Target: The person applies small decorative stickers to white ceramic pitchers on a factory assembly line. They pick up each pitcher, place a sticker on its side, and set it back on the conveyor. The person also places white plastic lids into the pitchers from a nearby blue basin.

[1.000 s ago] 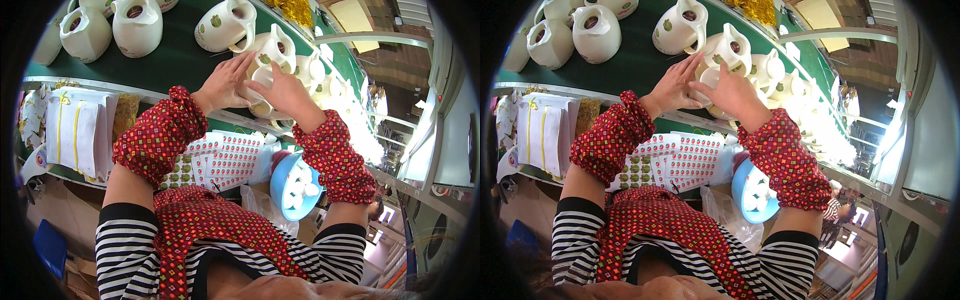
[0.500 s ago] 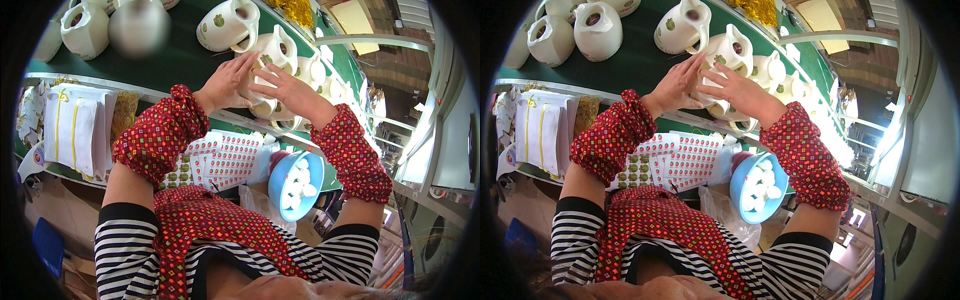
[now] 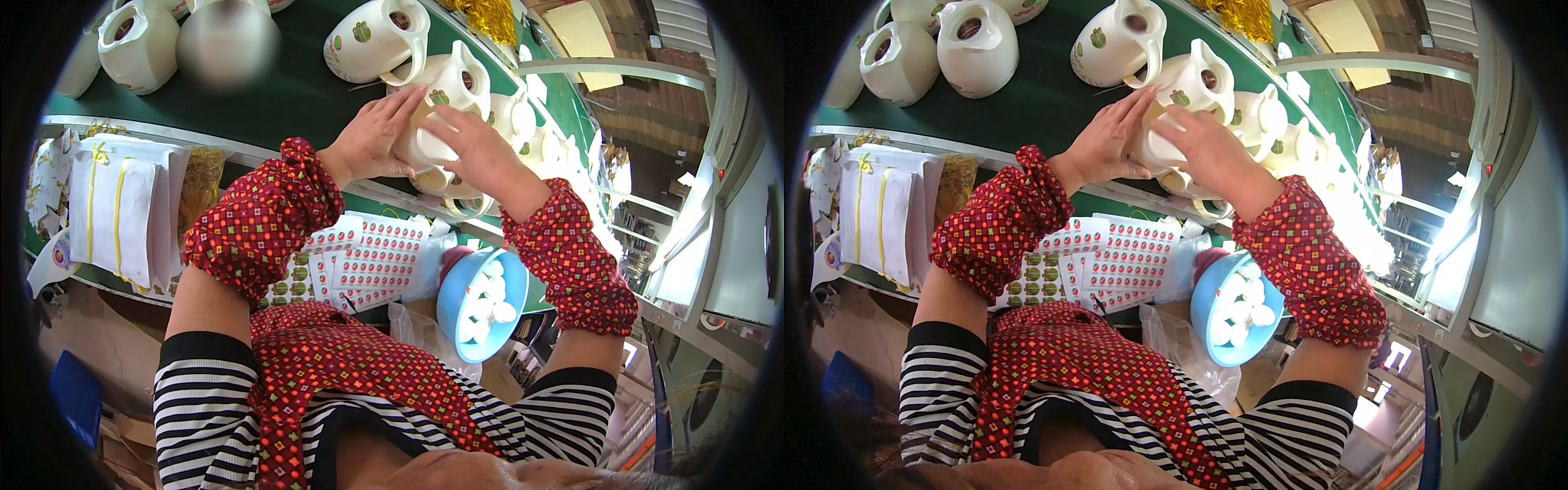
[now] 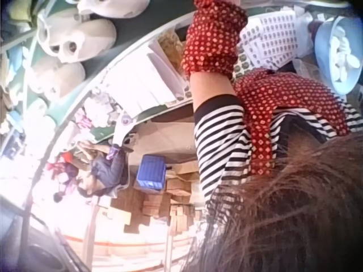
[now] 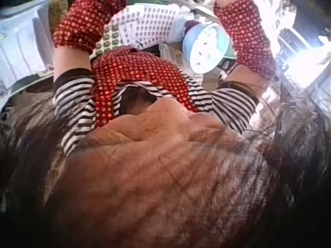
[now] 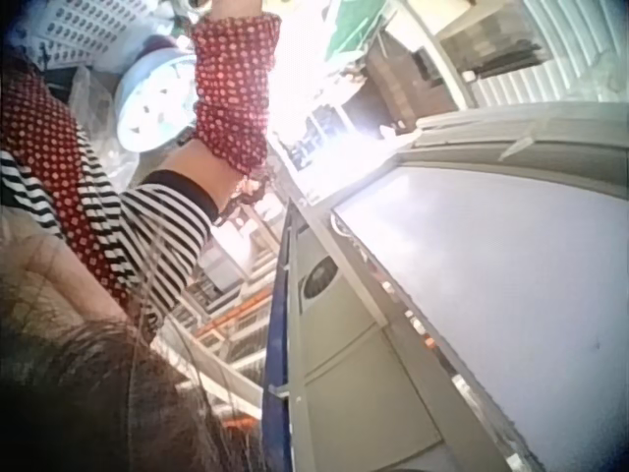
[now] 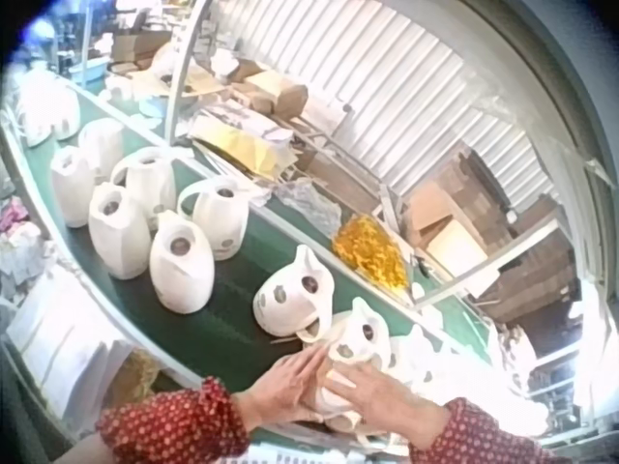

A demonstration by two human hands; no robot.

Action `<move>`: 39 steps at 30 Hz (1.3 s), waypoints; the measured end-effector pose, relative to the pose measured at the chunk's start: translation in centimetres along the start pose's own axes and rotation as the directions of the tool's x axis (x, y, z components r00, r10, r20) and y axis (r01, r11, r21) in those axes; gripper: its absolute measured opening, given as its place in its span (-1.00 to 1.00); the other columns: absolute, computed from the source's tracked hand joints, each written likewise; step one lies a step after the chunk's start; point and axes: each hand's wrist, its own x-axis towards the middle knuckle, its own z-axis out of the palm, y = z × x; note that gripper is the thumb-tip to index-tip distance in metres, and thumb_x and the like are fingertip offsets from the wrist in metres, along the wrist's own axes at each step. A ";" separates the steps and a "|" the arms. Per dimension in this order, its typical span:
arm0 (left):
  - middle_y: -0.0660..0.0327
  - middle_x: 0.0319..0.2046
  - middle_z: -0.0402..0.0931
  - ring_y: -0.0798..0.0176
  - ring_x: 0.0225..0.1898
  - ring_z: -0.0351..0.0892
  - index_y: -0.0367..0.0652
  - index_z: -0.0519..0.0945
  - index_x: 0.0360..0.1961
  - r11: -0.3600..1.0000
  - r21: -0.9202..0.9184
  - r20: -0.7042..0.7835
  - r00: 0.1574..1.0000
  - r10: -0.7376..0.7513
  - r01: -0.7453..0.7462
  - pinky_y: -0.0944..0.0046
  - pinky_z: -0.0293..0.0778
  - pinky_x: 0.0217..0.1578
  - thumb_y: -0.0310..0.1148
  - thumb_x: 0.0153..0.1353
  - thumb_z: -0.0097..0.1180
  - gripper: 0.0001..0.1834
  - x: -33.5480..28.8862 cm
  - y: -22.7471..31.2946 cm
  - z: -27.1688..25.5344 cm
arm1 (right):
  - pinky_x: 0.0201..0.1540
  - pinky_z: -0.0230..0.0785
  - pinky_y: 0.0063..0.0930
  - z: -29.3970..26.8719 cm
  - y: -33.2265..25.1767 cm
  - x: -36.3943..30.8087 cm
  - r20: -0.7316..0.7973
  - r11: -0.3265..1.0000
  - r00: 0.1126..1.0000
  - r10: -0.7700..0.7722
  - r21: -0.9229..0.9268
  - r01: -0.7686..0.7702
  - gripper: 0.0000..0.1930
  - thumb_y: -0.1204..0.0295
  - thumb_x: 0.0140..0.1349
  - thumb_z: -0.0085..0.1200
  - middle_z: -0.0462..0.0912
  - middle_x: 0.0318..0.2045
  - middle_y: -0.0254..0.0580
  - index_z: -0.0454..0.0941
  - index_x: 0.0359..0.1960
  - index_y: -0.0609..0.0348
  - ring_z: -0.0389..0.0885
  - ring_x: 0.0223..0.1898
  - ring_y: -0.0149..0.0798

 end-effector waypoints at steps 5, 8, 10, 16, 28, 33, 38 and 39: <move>-0.05 0.58 0.11 -0.18 0.53 0.23 -0.09 -0.08 0.69 1.000 -0.001 -0.050 0.998 0.027 -0.027 -0.08 0.18 0.51 -0.06 -0.26 0.73 0.56 -0.1 -0.5 0.5 | 0.11 0.61 -0.12 -0.9 0.3 1.0 0.166 0.989 0.975 0.150 -0.041 -0.145 -0.19 0.25 0.07 0.53 0.56 0.27 0.11 0.48 0.40 0.05 0.69 0.14 0.08; -0.08 0.59 0.08 -0.19 0.54 0.21 -0.11 -0.08 0.69 1.000 0.004 -0.036 0.999 0.020 -0.020 -0.07 0.17 0.52 -0.01 -0.24 0.72 0.56 -0.1 -0.3 0.3 | 0.00 0.66 -0.09 -2.5 -2.5 2.6 0.246 0.860 0.825 0.509 -0.126 -0.494 -0.18 0.10 0.13 0.49 0.64 0.12 0.30 0.45 0.37 0.24 0.74 0.08 0.09; -0.08 0.59 0.08 -0.19 0.55 0.21 -0.11 -0.08 0.69 1.000 0.003 -0.026 1.000 0.011 -0.011 -0.07 0.17 0.53 0.01 -0.22 0.71 0.55 0.0 -0.2 0.3 | -0.02 0.66 -0.07 -1.0 -1.9 0.8 0.073 0.970 0.981 0.181 -0.178 -0.166 -0.11 -0.08 0.21 0.39 0.66 0.06 0.31 0.40 0.38 0.34 0.75 0.04 0.13; -0.08 0.60 0.06 -0.19 0.56 0.18 -0.11 -0.08 0.68 1.000 0.008 -0.001 1.000 -0.006 0.006 -0.06 0.16 0.54 0.02 -0.21 0.71 0.54 0.1 -0.4 0.5 | 0.05 0.65 0.00 -1.2 -2.7 3.0 0.325 0.800 0.754 0.571 -0.017 -0.599 -0.14 0.12 0.25 0.40 0.50 0.21 0.29 0.26 0.46 0.27 0.65 0.15 0.27; -0.01 0.57 0.13 -0.17 0.51 0.28 -0.08 -0.10 0.69 0.999 0.032 -0.042 0.999 0.013 -0.012 -0.06 0.23 0.49 -0.09 -0.26 0.74 0.57 0.2 -0.1 0.7 | 0.01 0.64 0.00 -0.8 -2.0 2.5 0.238 0.870 0.842 0.485 -0.030 -0.493 -0.19 -0.03 0.28 0.35 0.58 0.17 0.29 0.37 0.38 0.27 0.71 0.07 0.24; -0.06 0.59 0.08 -0.18 0.56 0.19 -0.13 -0.10 0.69 0.999 0.012 0.019 0.999 -0.032 0.032 -0.05 0.16 0.54 -0.08 -0.29 0.75 0.59 0.6 0.5 0.9 | -0.11 0.67 0.01 2.0 0.2 -0.9 -0.137 0.995 0.989 0.062 -0.065 -0.071 -0.08 -0.24 0.29 0.22 0.74 -0.09 0.24 0.37 0.39 0.35 0.79 -0.10 0.22; -0.02 0.57 0.13 -0.17 0.50 0.28 -0.12 -0.07 0.67 0.999 0.044 -0.034 0.999 0.000 0.001 -0.05 0.23 0.50 -0.08 -0.24 0.73 0.54 0.4 -0.3 1.3 | 0.00 0.68 -0.04 0.6 -3.5 2.9 0.372 0.687 0.630 0.682 -0.033 -0.725 -0.08 -0.08 0.19 0.42 0.36 0.40 0.26 0.26 0.50 -0.04 0.61 0.23 0.25; -0.02 0.57 0.13 -0.17 0.51 0.27 -0.13 -0.07 0.67 0.999 0.051 -0.035 0.999 -0.008 0.010 -0.05 0.23 0.50 -0.08 -0.23 0.73 0.53 0.3 -0.5 1.3 | -0.01 0.68 -0.05 0.9 -3.3 2.7 0.306 0.739 0.699 0.647 -0.025 -0.673 -0.07 -0.08 0.18 0.43 0.33 0.42 0.24 0.26 0.51 -0.07 0.60 0.24 0.24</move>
